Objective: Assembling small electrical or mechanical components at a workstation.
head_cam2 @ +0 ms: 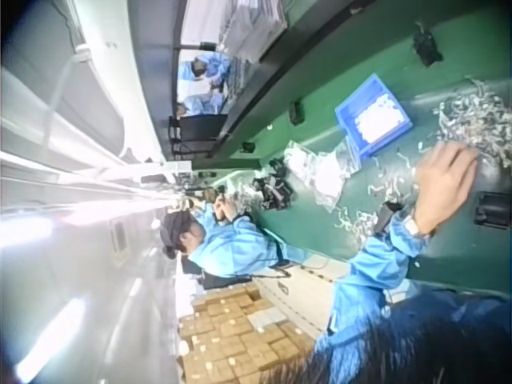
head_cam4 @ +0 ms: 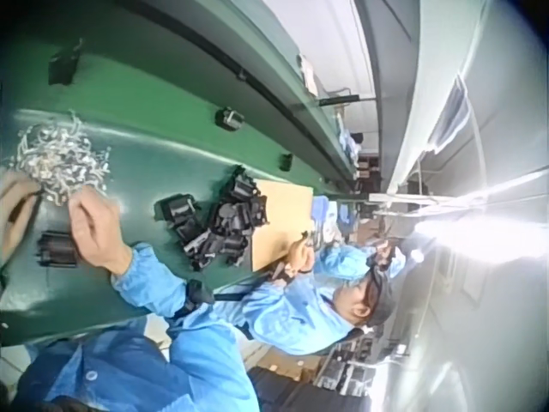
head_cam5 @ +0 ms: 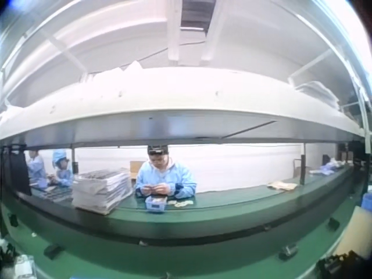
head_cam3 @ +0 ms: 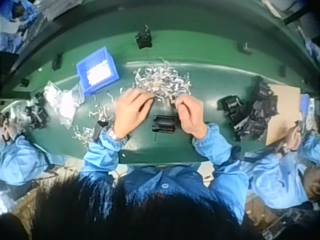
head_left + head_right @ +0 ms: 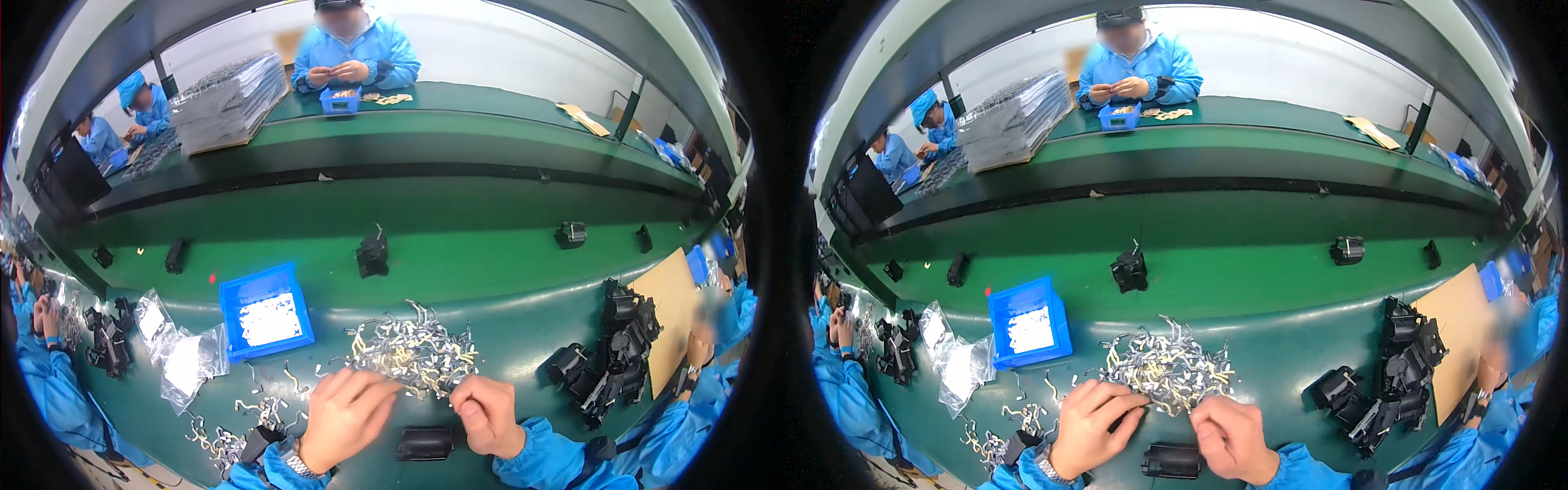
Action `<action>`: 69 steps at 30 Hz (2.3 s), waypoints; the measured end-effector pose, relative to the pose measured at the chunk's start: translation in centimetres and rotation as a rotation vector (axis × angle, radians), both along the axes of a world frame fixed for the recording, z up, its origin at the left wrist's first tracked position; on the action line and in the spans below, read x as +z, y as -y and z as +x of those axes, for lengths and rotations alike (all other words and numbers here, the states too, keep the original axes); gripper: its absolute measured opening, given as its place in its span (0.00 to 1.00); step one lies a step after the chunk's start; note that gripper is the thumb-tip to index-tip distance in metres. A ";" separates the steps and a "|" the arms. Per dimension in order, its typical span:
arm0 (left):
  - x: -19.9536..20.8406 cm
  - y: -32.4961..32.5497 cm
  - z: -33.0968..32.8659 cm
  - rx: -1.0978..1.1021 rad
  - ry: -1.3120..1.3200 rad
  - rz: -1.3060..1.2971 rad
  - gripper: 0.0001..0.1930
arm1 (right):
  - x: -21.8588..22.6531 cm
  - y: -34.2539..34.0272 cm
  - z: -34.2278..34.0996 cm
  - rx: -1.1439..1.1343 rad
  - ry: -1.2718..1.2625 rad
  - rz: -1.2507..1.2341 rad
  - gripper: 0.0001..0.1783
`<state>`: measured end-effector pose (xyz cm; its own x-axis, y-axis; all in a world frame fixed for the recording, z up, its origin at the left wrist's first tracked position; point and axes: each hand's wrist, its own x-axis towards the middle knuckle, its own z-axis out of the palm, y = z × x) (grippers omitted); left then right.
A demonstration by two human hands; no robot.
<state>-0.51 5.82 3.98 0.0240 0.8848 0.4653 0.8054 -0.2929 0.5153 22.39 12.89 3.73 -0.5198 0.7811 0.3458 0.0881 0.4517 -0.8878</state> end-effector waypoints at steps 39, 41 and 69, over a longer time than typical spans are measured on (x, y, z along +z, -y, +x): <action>-0.3 0.9 2.2 -0.025 -0.013 0.274 0.14 | -0.1 -0.3 -0.3 0.144 0.028 -0.264 0.03; -0.3 1.0 2.2 -0.009 0.008 0.290 0.14 | 0.1 -0.3 -0.4 0.145 0.044 -0.232 0.03; 3.3 0.1 -3.1 0.235 -0.202 0.288 0.23 | 0.2 -0.5 -0.1 0.082 0.320 0.409 0.08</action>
<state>-3.62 5.71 7.25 -0.0471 0.7113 0.7013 0.9440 -0.1978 0.2641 22.30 13.39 3.89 -0.7032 0.5681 0.4276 0.2761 0.7723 -0.5721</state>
